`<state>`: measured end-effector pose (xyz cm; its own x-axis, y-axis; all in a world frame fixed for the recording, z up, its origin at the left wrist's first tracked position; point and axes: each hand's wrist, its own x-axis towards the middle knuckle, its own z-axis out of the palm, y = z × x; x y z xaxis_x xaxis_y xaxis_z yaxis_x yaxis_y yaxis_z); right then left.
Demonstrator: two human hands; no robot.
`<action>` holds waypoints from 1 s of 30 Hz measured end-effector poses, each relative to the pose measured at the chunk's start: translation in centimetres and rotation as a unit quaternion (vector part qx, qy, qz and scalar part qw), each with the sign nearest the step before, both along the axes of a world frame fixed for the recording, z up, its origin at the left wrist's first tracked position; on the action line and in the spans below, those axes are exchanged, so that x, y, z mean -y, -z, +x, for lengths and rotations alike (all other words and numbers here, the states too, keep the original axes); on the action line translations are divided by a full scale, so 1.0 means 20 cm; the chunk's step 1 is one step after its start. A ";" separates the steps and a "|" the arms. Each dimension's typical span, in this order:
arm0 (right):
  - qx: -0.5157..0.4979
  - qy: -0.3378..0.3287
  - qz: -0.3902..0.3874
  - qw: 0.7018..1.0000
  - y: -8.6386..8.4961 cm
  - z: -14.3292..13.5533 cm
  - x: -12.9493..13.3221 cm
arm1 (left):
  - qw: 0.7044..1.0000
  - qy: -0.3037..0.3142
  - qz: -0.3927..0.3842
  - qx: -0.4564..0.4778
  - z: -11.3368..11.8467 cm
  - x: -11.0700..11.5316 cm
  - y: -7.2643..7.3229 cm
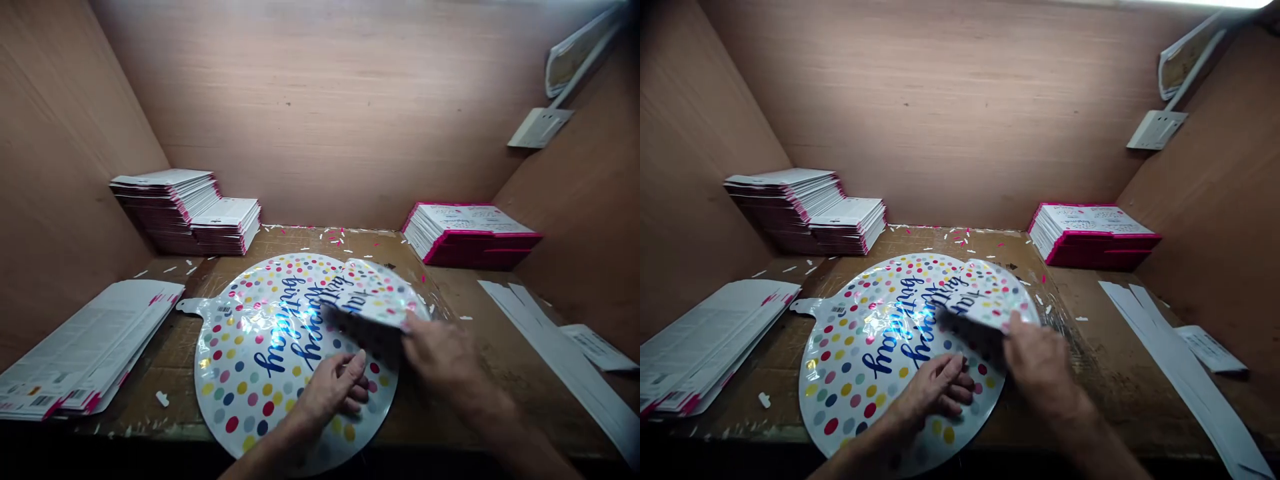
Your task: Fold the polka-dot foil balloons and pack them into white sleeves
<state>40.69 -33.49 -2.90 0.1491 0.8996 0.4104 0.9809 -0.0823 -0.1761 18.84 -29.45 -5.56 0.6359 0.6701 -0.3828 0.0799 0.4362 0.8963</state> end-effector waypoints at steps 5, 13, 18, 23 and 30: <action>-0.024 -0.241 -0.049 0.969 0.19 -0.46 0.21 | 0.975 -0.200 -0.074 0.070 -0.10 0.04 0.03; 0.023 -0.394 0.084 0.915 0.17 -0.35 0.04 | 0.992 -0.093 -0.080 -0.033 -0.54 -0.13 -0.13; 0.069 -0.436 -0.026 0.897 0.22 -0.39 -0.08 | 0.844 -0.136 0.356 -0.377 -0.66 -0.11 -0.04; -0.040 -0.401 -0.148 0.903 0.17 -0.38 -0.17 | 0.753 0.014 0.591 -0.290 -0.76 -0.16 0.05; -0.102 -0.105 -0.150 0.978 0.21 -0.44 -0.51 | 0.823 -0.151 0.424 -0.347 -0.65 -0.27 0.08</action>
